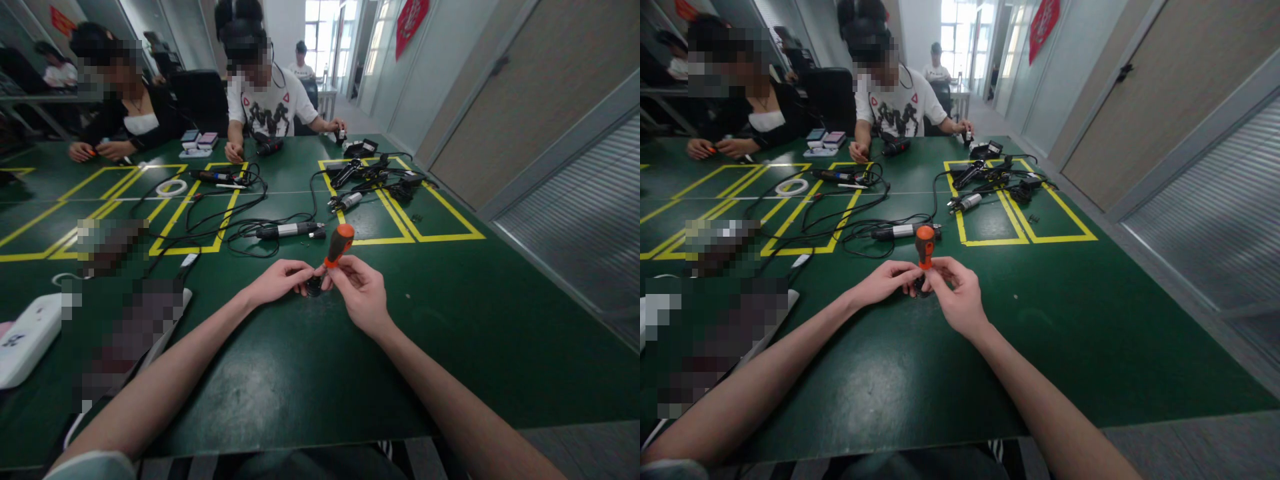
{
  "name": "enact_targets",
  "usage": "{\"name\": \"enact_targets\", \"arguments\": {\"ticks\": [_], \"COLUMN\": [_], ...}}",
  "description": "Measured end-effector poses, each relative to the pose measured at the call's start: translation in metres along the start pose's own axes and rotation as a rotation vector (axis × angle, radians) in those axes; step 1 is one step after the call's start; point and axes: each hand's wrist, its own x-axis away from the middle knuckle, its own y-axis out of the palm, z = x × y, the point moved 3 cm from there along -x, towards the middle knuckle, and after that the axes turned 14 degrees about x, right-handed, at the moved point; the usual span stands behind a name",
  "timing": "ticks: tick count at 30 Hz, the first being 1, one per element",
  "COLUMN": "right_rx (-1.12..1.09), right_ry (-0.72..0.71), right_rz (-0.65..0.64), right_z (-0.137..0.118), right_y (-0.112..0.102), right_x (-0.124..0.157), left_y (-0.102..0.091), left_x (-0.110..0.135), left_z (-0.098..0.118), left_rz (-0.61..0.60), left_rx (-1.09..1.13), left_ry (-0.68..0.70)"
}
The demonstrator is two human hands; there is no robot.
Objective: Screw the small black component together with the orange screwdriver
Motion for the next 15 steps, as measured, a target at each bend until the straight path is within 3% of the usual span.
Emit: {"name": "enact_targets", "arguments": {"ticks": [8, 15], "right_rx": [0.01, -0.042], "right_ry": [0.041, 0.027], "right_rz": [0.043, -0.004], "right_z": [0.0028, 0.002], "right_y": [0.0001, 0.0021], "right_x": [-0.0018, -0.0016], "left_y": [-0.0028, 0.0006], "left_x": [0.0002, 0.0005], "left_z": [-0.0024, 0.0018], "left_rz": [-0.018, -0.006], "left_rx": [-0.015, -0.014], "left_ry": [-0.003, -0.007]}}
